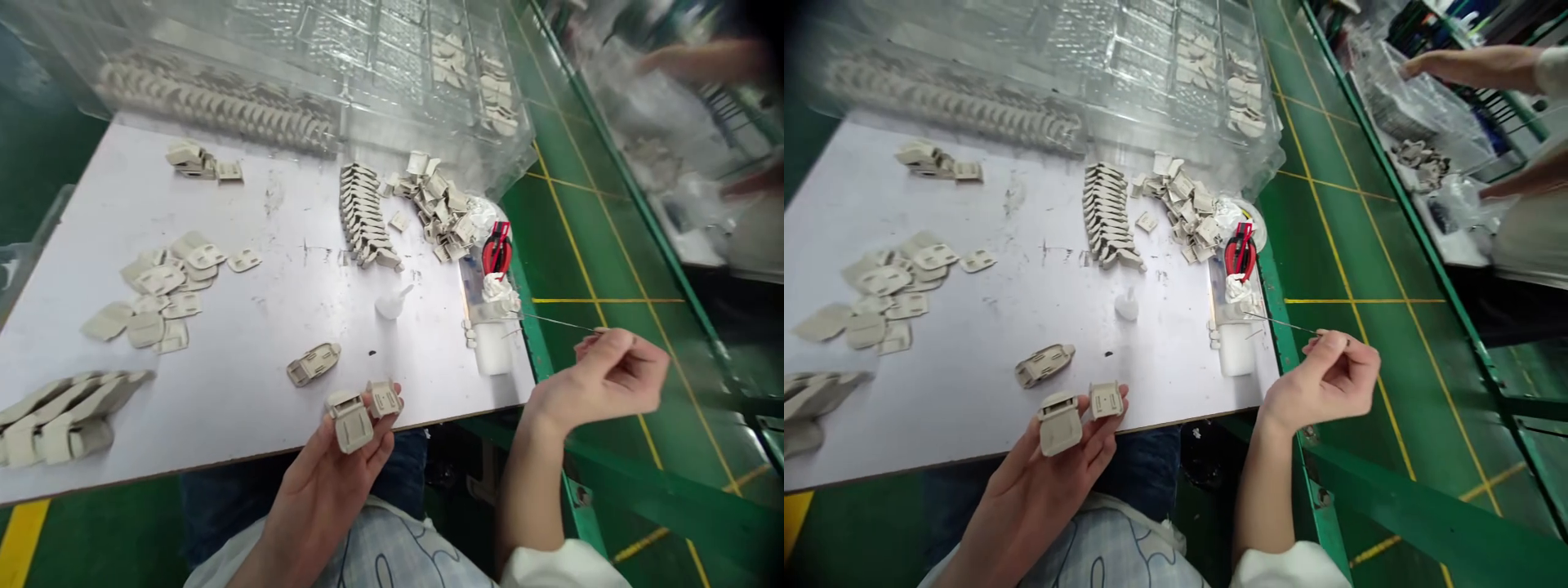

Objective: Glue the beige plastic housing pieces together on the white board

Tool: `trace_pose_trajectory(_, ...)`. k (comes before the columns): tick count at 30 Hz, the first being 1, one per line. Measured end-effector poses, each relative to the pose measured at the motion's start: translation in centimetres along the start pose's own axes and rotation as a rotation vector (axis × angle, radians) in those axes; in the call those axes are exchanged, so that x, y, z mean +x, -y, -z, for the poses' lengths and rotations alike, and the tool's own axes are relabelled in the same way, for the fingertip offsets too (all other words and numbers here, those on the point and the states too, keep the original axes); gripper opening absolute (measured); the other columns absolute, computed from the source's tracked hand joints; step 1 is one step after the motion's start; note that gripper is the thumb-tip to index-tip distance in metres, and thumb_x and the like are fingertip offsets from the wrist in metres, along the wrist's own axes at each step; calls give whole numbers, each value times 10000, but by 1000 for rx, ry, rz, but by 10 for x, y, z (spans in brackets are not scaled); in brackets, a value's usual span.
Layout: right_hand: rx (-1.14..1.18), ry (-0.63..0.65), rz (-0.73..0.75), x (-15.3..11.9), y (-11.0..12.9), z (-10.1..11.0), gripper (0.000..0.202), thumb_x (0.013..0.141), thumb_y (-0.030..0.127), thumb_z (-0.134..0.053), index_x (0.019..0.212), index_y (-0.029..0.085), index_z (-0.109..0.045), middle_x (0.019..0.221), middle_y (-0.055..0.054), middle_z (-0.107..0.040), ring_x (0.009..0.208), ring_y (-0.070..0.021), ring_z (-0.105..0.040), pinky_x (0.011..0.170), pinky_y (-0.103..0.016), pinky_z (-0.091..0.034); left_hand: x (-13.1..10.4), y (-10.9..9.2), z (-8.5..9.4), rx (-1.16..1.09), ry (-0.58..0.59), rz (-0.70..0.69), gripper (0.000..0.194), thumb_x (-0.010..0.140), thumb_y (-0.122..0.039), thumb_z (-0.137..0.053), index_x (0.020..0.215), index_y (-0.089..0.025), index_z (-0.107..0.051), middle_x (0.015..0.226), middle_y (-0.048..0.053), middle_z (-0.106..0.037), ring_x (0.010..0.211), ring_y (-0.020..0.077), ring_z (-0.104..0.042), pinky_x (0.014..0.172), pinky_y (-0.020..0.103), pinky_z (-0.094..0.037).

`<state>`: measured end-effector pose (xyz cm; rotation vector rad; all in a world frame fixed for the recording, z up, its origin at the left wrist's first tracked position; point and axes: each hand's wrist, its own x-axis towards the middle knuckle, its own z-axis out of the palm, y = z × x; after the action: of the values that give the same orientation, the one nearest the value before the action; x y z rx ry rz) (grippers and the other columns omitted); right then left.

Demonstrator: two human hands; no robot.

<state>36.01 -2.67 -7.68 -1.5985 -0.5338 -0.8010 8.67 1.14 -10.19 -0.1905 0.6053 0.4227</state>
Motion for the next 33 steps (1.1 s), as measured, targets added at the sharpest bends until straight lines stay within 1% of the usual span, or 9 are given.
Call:
trace_pose_trajectory(7, -181, 109, 93, 7, -15, -2, 260, 887, 389, -653, 716, 221, -550, 672, 11, -492, 594, -152, -474, 592, -319, -365, -3, 3, -3, 86, 8, -86, 310, 773, -445, -809, 1016, -253, -822, 1210, 43, -768, 1241, 242, -650, 997, 288, -538)
trace_pose_trajectory(12, -5, 328, -77, 3, -1, 9, 282, 766, 364, -816, 771, 234, -566, 726, 14, -478, 582, -127, -408, 603, -311, -339, -10, 3, -1, 236, 99, -159, 311, 771, -468, -801, 1002, -261, -820, 1213, 31, -761, 1194, 228, -663, 1023, 306, -516)
trace_pose_trajectory(14, 169, 425, -294, -17, 18, 19, 272, 814, 402, -776, 805, 236, -560, 695, 25, -479, 562, -128, -435, 552, -290, -350, -12, 2, -3, 332, 156, -201, 350, 746, -501, -806, 984, -245, -818, 1237, 59, -744, 1265, 265, -615, 1057, 330, -480)
trace_pose_trajectory(17, 448, 1106, -892, -58, 54, 36, 292, 905, 475, -663, 808, 213, -578, 690, 3, -568, 524, -114, -489, 435, -231, -344, -14, -1, -6, 452, 209, -253, 409, 710, -558, -808, 953, -228, -809, 1316, 92, -693, 1346, 327, -534, 1065, 370, -454)
trace_pose_trajectory(19, 631, 1338, -1264, -81, 73, 42, 355, 919, 531, -622, 795, 202, -571, 730, -4, -580, 528, -96, -487, 417, -203, -369, -14, -3, -5, 498, 222, -261, 435, 698, -580, -803, 943, -221, -803, 1344, 110, -669, 1324, 364, -539, 980, 392, -496)
trace_pose_trajectory(22, 825, 1367, -1594, -97, 87, 44, 322, 900, 497, -667, 811, 201, -575, 768, 1, -594, 549, -77, -496, 448, -176, -428, -14, -5, -1, 558, 223, -271, 455, 672, -590, -809, 911, -203, -796, 1257, 133, -700, 1289, 383, -541, 914, 397, -511)
trace_pose_trajectory(26, 921, 1386, -1823, -96, 89, 42, 288, 842, 479, -742, 904, 219, -633, 789, 2, -617, 581, -85, -564, 502, -179, -473, -13, -7, 3, 585, 250, -283, 455, 648, -600, -824, 831, -187, -775, 1067, 122, -744, 1145, 365, -611, 983, 433, -468)
trace_pose_trajectory(29, 896, 1379, -1764, -90, 89, 43, 343, 795, 517, -772, 978, 242, -678, 826, -15, -630, 669, -125, -611, 559, -215, -498, -13, -6, 1, 579, 249, -286, 460, 653, -596, -834, 856, -187, -773, 1191, 123, -705, 1030, 309, -646, 895, 390, -504)
trace_pose_trajectory(33, 749, 1216, -1318, -85, 90, 49, 461, 761, 503, -804, 1156, 293, -694, 948, -40, -625, 800, -170, -602, 649, -267, -516, -11, -5, -5, 580, 101, -453, 424, 648, -528, -873, 932, -223, -794, 1266, 93, -666, 1034, 247, -633, 863, 306, -508)
